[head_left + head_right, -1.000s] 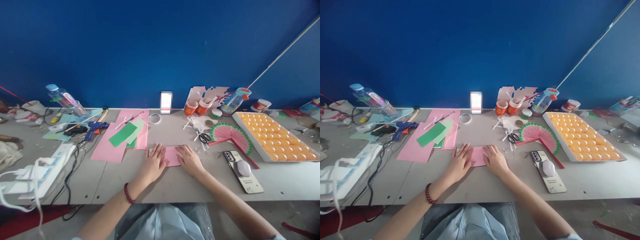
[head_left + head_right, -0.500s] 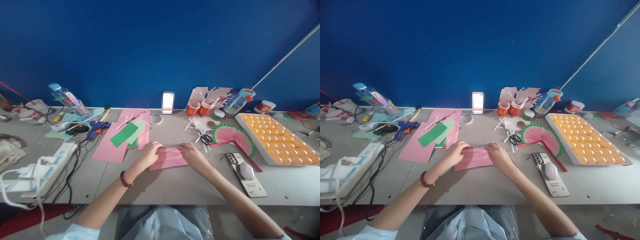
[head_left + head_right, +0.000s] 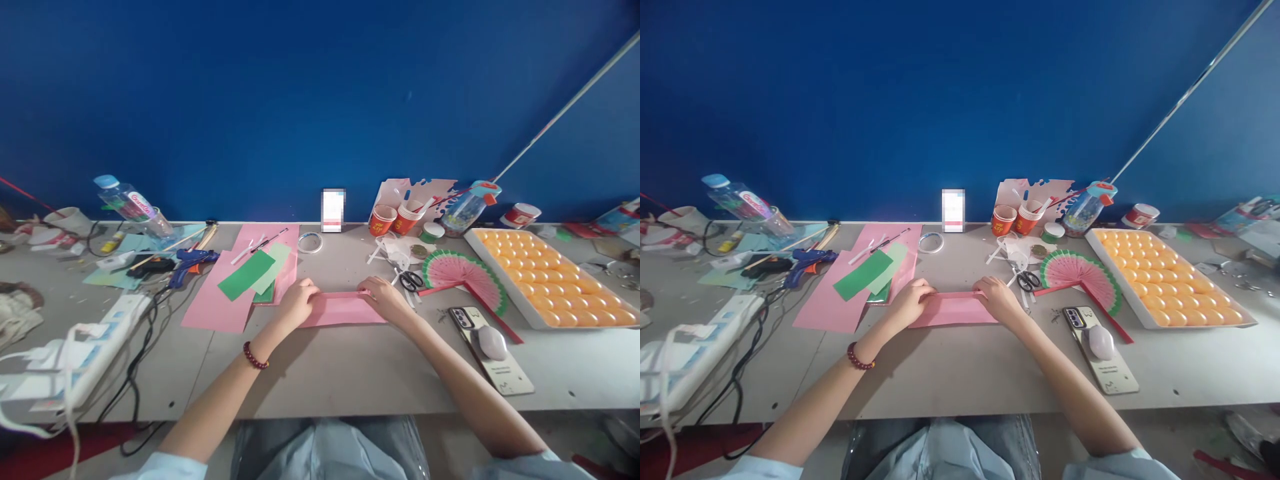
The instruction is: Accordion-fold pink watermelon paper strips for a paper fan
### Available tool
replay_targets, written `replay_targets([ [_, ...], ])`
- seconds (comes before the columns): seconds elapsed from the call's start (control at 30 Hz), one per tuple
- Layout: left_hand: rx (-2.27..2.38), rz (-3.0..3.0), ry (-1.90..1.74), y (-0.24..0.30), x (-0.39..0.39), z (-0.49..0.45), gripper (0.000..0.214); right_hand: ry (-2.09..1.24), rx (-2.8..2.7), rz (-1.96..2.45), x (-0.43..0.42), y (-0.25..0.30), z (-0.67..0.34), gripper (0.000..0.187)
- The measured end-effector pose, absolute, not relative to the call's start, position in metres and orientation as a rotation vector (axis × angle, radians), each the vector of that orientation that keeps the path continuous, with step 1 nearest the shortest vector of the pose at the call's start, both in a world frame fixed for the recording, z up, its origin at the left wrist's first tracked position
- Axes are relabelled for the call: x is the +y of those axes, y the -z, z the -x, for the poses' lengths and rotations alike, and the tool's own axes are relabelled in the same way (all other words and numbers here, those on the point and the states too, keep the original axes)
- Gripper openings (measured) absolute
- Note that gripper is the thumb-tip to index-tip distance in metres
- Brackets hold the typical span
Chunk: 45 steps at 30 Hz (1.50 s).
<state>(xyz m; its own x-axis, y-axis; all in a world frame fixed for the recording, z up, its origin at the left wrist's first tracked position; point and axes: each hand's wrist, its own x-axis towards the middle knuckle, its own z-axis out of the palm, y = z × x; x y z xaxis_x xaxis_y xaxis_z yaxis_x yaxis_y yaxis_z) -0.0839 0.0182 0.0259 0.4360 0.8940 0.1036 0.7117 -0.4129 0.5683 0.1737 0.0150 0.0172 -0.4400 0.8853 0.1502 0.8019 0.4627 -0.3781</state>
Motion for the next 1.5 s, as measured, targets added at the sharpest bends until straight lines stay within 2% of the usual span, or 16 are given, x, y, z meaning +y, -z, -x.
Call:
replay_targets([
  [0.23, 1.368, -2.561, -0.527, -0.017, 0.012, 0.083, 0.021, -0.086, -2.447, 1.343, 0.013, -0.008, -0.176, 0.015],
  [0.43, 1.443, -2.829, -0.312, -0.022, 0.002, 0.078, 0.024, 0.189, -2.513, 1.330, 0.005, -0.008, -0.172, 0.020],
  [0.67, 1.459, -2.911, -0.152, -0.019, -0.008, 0.070, 0.026, 0.197, -2.605, 1.434, -0.008, -0.015, -0.166, 0.022],
  [1.03, 1.535, -2.769, -0.177, -0.026, 0.000, 0.074, 0.026, 0.204, -2.558, 1.562, -0.002, -0.010, -0.165, 0.022],
  [1.2, 1.505, -2.497, -0.374, -0.029, 0.005, 0.080, 0.033, -0.165, -2.433, 1.463, 0.006, -0.012, -0.175, 0.024],
  [1.4, 1.294, -1.970, -0.663, -0.035, 0.013, 0.094, 0.018, -0.762, -2.115, 1.378, 0.006, -0.022, -0.192, 0.021],
  [1.5, 1.285, -1.803, -0.719, -0.041, 0.016, 0.099, 0.019, -0.974, -1.873, 1.437, 0.006, -0.025, -0.196, 0.026],
])
